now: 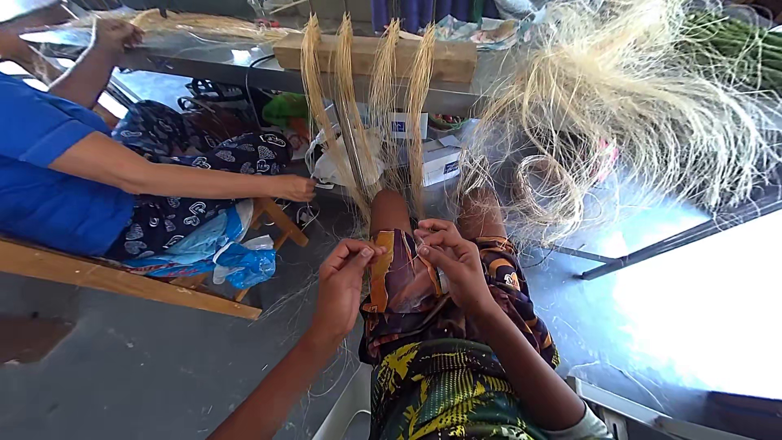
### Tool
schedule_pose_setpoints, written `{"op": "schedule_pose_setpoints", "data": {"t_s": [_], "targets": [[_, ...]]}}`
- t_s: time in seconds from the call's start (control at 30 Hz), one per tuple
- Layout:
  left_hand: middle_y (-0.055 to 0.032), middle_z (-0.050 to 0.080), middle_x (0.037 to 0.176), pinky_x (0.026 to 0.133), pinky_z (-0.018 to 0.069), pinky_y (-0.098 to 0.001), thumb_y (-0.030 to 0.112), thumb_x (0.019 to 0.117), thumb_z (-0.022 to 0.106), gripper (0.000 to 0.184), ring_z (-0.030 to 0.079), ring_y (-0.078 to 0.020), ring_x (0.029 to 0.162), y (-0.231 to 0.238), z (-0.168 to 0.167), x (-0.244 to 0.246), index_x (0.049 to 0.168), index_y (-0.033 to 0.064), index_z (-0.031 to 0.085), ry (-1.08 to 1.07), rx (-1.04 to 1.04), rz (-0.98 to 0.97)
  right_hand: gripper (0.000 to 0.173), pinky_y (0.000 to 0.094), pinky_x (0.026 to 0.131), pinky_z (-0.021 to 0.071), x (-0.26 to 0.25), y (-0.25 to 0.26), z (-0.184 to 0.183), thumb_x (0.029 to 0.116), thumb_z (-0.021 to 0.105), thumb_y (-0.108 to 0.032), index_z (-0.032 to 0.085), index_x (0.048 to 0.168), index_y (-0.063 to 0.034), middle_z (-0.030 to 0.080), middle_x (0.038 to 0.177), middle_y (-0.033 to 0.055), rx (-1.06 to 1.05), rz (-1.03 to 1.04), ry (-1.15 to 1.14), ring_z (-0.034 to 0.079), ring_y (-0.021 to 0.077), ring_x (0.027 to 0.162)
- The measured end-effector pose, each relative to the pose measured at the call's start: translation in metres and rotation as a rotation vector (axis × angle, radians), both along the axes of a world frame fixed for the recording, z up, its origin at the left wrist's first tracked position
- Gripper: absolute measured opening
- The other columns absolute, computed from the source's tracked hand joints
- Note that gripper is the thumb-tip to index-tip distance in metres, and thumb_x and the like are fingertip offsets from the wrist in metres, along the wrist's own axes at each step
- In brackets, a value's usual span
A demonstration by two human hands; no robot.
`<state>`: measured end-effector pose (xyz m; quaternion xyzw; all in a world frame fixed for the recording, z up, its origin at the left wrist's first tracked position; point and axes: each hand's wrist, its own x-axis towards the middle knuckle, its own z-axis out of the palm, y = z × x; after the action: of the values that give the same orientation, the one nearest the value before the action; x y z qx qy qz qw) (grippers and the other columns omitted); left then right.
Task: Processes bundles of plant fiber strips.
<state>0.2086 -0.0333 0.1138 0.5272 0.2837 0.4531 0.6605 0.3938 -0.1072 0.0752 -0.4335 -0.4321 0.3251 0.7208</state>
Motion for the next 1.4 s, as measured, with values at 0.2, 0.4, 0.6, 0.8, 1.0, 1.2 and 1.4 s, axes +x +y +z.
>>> {"op": "schedule_pose_setpoints", "data": {"t_s": [0.2, 0.4, 0.6, 0.8, 1.0, 1.2, 1.4], "targets": [[0.0042, 0.057, 0.073, 0.064, 0.0503, -0.0204, 0.009, 0.1079, 0.029, 0.038, 0.055, -0.0054, 0.063, 0.024, 0.004, -0.016, 0.086, 0.0158, 0.058, -0.212, -0.369, -0.014, 0.01, 0.0318, 0.095, 0.0545, 0.019, 0.001, -0.006, 0.0904, 0.065, -0.011, 0.073, 0.085, -0.007, 0.064, 0.124, 0.0084, -0.029, -0.085, 0.053, 0.061, 0.016, 0.116], [0.0118, 0.053, 0.072, 0.048, 0.0368, -0.0123, 0.008, 0.1063, 0.033, 0.027, 0.042, 0.0025, 0.052, 0.085, -0.038, -0.098, 0.095, 0.0202, 0.054, 0.13, -0.087, 0.285, 0.013, 0.0363, 0.092, 0.0572, 0.046, -0.004, -0.004, 0.0935, 0.06, -0.01, 0.072, 0.089, -0.0107, 0.069, 0.118, 0.0055, 0.012, -0.181, 0.172, 0.066, 0.0171, 0.109], [-0.0061, 0.051, 0.096, 0.066, 0.0465, -0.0269, 0.009, 0.1021, 0.044, 0.027, 0.047, -0.0068, 0.073, 0.123, -0.114, -0.257, 0.124, -0.0064, 0.049, 0.643, -0.08, 0.829, 0.022, 0.0222, 0.068, 0.0521, 0.069, -0.012, 0.004, 0.0989, 0.05, -0.007, 0.068, 0.09, -0.0163, 0.062, 0.074, -0.0052, 0.066, -0.205, 0.264, 0.058, 0.0042, 0.067], [-0.0158, 0.062, 0.09, 0.077, 0.0517, -0.0369, 0.017, 0.1052, 0.049, 0.033, 0.059, -0.0162, 0.078, 0.098, -0.13, -0.239, 0.104, -0.0133, 0.062, 1.004, 0.03, 0.621, 0.018, 0.0217, 0.068, 0.0546, 0.048, -0.008, 0.005, 0.0971, 0.054, -0.003, 0.068, 0.09, -0.0105, 0.066, 0.077, -0.0028, 0.067, -0.139, 0.171, 0.062, 0.0043, 0.068], [-0.0382, 0.045, 0.139, 0.103, 0.0418, -0.0664, 0.018, 0.0955, 0.069, 0.038, 0.044, -0.0531, 0.131, 0.082, -0.074, -0.112, 0.121, -0.0087, 0.063, 0.965, 0.399, -0.021, 0.013, 0.0208, 0.068, 0.0556, 0.029, -0.011, 0.006, 0.0969, 0.058, -0.002, 0.069, 0.094, -0.0073, 0.068, 0.081, -0.0037, 0.099, -0.058, -0.01, 0.063, 0.0029, 0.07], [-0.006, 0.066, 0.11, 0.087, 0.0544, -0.0311, 0.023, 0.1012, 0.06, 0.027, 0.064, -0.0116, 0.1, 0.019, -0.002, 0.008, 0.116, 0.0026, 0.069, 0.43, 0.469, -0.161, 0.009, 0.0203, 0.069, 0.0561, 0.012, -0.014, 0.008, 0.0966, 0.061, -0.003, 0.07, 0.096, -0.0043, 0.07, 0.085, -0.0032, 0.111, -0.004, -0.117, 0.064, 0.002, 0.073], [0.0019, 0.065, 0.087, 0.077, 0.051, -0.0229, 0.016, 0.1061, 0.044, 0.026, 0.061, -0.006, 0.081, 0.01, 0.013, 0.052, 0.106, 0.0052, 0.068, 0.118, 0.116, -0.211, 0.007, 0.021, 0.072, 0.056, 0.006, -0.017, 0.007, 0.0967, 0.062, -0.004, 0.069, 0.097, -0.0037, 0.069, 0.086, -0.0037, 0.143, 0.028, -0.174, 0.064, 0.0017, 0.076]]}}
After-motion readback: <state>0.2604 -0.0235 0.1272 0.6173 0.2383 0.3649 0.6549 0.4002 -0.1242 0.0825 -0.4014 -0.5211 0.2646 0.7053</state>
